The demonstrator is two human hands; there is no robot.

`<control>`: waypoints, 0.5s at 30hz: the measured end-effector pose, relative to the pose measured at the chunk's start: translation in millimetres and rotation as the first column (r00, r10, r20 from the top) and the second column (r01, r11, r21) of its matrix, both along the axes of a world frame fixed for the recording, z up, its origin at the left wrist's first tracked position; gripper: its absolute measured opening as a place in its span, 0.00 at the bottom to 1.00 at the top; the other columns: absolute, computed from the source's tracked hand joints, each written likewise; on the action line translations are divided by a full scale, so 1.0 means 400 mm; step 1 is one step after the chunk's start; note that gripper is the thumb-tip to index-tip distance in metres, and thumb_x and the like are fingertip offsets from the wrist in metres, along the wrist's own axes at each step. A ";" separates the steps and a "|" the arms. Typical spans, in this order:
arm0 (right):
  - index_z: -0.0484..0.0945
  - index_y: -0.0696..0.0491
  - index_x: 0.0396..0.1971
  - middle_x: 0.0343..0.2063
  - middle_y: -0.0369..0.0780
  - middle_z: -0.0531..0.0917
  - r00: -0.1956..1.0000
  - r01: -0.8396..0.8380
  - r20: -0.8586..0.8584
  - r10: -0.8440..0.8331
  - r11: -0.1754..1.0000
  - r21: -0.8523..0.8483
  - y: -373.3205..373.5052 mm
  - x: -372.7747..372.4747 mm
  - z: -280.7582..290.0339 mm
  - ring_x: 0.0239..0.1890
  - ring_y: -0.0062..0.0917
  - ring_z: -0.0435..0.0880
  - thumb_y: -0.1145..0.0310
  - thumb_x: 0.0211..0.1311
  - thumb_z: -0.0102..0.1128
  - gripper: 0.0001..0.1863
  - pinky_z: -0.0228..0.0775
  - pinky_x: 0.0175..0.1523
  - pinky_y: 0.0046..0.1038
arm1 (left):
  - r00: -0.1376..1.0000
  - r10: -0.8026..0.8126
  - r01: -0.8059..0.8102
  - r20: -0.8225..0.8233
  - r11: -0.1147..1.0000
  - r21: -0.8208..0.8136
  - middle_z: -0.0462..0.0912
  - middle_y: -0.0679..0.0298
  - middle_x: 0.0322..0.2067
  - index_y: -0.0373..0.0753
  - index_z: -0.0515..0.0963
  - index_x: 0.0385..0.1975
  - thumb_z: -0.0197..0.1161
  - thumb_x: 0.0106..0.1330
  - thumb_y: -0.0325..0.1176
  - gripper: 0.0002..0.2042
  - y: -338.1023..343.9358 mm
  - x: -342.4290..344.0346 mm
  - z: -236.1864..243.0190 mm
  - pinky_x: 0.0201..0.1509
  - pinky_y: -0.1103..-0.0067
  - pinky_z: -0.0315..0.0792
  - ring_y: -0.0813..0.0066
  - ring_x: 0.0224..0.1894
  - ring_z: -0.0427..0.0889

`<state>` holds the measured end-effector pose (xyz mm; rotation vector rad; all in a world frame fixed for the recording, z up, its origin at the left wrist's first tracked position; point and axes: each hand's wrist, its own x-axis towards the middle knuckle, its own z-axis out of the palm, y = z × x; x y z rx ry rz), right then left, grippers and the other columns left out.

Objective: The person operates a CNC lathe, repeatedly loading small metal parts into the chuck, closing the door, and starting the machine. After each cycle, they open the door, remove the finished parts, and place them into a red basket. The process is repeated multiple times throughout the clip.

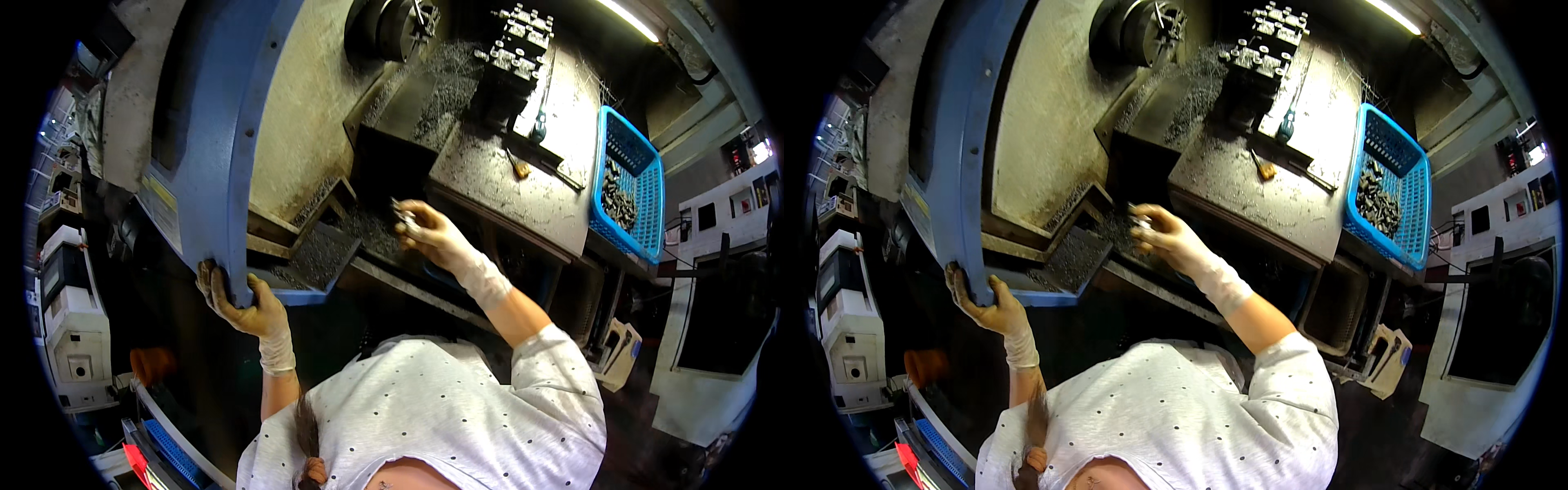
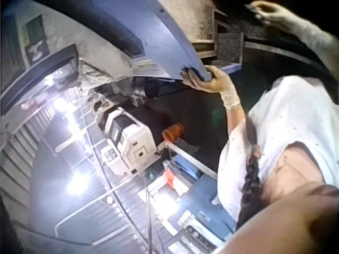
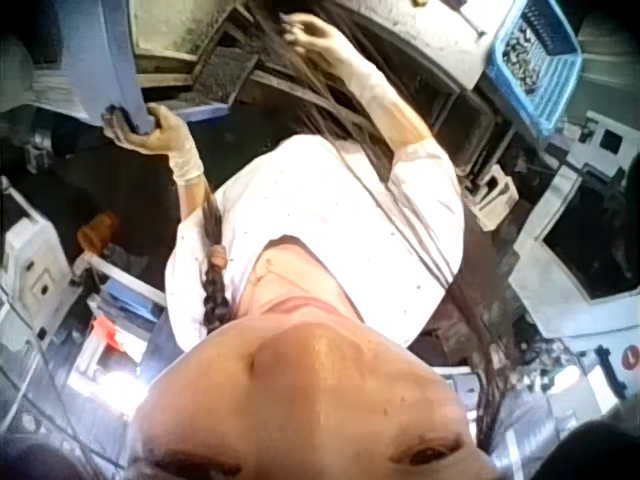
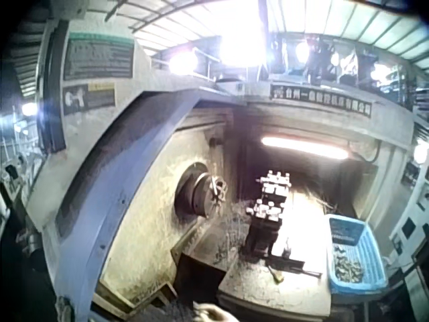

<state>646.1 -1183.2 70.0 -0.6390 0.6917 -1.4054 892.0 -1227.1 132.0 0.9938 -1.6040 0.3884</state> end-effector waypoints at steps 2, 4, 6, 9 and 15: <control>0.66 0.55 0.32 0.20 0.34 0.70 0.962 0.032 -0.260 -0.080 0.982 -0.185 -0.119 0.001 0.096 0.19 0.16 0.69 0.67 0.47 0.50 0.12 0.62 0.25 0.16 | 1.000 -0.008 0.008 -0.005 1.000 -0.001 0.61 0.52 0.43 0.30 0.60 0.39 0.50 0.42 0.18 0.20 0.000 -0.004 0.000 0.50 0.68 0.52 0.56 0.47 0.59; 0.69 0.55 0.27 0.16 0.33 0.70 0.912 0.222 -0.289 -0.291 0.943 -0.250 -0.262 -0.048 0.159 0.14 0.15 0.67 0.64 0.48 0.49 0.10 0.60 0.19 0.15 | 1.000 0.000 0.000 0.003 1.000 0.004 0.62 0.52 0.42 0.31 0.60 0.39 0.49 0.42 0.18 0.20 0.004 -0.008 0.012 0.50 0.68 0.52 0.56 0.47 0.59; 0.70 0.54 0.22 0.14 0.32 0.70 0.812 0.523 -0.139 -0.567 0.812 -0.261 -0.419 -0.154 0.166 0.11 0.14 0.65 0.63 0.49 0.48 0.10 0.57 0.15 0.16 | 1.000 -0.015 0.015 0.010 1.000 -0.016 0.62 0.52 0.42 0.31 0.60 0.39 0.49 0.42 0.18 0.20 0.000 -0.017 0.010 0.50 0.68 0.52 0.56 0.47 0.59; 0.70 0.55 0.21 0.14 0.33 0.70 0.623 0.723 -0.232 -0.747 0.663 -0.195 -0.607 -0.338 0.068 0.12 0.15 0.66 0.63 0.49 0.47 0.10 0.58 0.16 0.16 | 1.000 -0.007 0.007 -0.004 1.000 -0.021 0.62 0.52 0.42 0.31 0.59 0.39 0.48 0.43 0.18 0.19 0.002 -0.014 0.004 0.50 0.66 0.51 0.55 0.47 0.59; 0.69 0.60 0.26 0.20 0.36 0.73 0.290 0.803 -0.444 -0.848 0.468 -0.368 -0.667 -0.416 0.018 0.22 0.18 0.70 0.67 0.48 0.46 0.10 0.62 0.28 0.19 | 1.000 -0.010 0.010 -0.026 1.000 -0.004 0.61 0.53 0.43 0.34 0.58 0.40 0.46 0.42 0.16 0.20 0.007 -0.008 -0.019 0.51 0.65 0.49 0.55 0.48 0.58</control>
